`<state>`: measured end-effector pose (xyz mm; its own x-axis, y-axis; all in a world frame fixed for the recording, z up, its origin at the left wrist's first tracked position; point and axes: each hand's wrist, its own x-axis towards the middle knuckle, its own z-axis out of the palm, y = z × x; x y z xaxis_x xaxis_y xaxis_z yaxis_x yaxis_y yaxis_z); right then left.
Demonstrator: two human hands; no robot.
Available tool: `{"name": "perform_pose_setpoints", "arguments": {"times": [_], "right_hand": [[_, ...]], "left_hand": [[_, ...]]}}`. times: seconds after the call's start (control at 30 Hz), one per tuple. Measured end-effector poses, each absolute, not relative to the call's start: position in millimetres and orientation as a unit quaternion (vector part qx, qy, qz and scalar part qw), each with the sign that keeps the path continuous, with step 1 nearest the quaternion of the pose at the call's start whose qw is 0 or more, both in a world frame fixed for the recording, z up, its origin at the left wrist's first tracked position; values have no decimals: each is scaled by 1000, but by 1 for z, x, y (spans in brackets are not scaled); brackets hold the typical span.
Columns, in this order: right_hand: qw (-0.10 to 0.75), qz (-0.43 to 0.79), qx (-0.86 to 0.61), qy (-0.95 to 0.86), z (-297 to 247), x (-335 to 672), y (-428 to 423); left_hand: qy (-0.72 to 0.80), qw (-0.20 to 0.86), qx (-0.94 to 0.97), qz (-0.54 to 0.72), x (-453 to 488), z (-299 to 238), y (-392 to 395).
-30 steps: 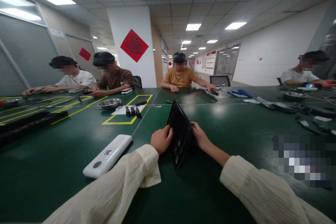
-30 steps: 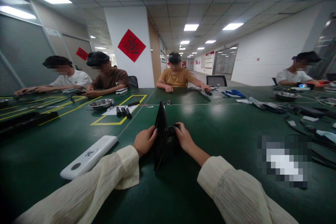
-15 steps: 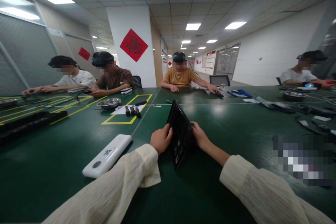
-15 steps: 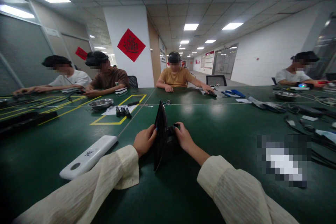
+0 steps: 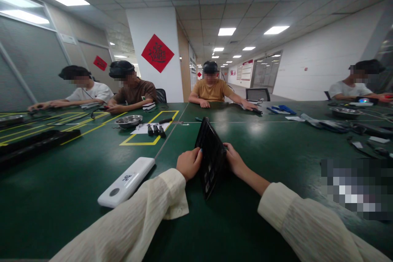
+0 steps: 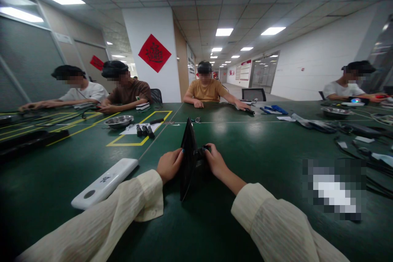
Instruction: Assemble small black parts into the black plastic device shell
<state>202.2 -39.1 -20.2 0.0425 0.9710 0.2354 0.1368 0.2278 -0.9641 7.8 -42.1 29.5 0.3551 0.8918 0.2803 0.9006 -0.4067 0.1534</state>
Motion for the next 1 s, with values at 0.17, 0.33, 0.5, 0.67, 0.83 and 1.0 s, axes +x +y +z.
{"name": "perform_pose_setpoints", "arguments": {"times": [0.17,0.33,0.5,0.67,0.83,1.0], "right_hand": [[531,384,-493,-573,-18,202,-40],[528,387,-488,-577,-17,202,-41],[524,382,-500,-575,-15,200,-42],[510,389,-505,-577,-9,199,-46],[507,401,-502,-575,-9,199,-47],[514,397,-498,-575,-13,200,-43]], "left_hand": [[-541,17,-826,-160,8,31,-43],[-551,2,-819,-162,8,29,-40],[-552,8,-820,-154,8,26,-39],[-567,17,-812,-138,8,27,-38],[-571,17,-809,-136,9,29,-39],[-558,21,-816,-147,10,30,-42]]}}
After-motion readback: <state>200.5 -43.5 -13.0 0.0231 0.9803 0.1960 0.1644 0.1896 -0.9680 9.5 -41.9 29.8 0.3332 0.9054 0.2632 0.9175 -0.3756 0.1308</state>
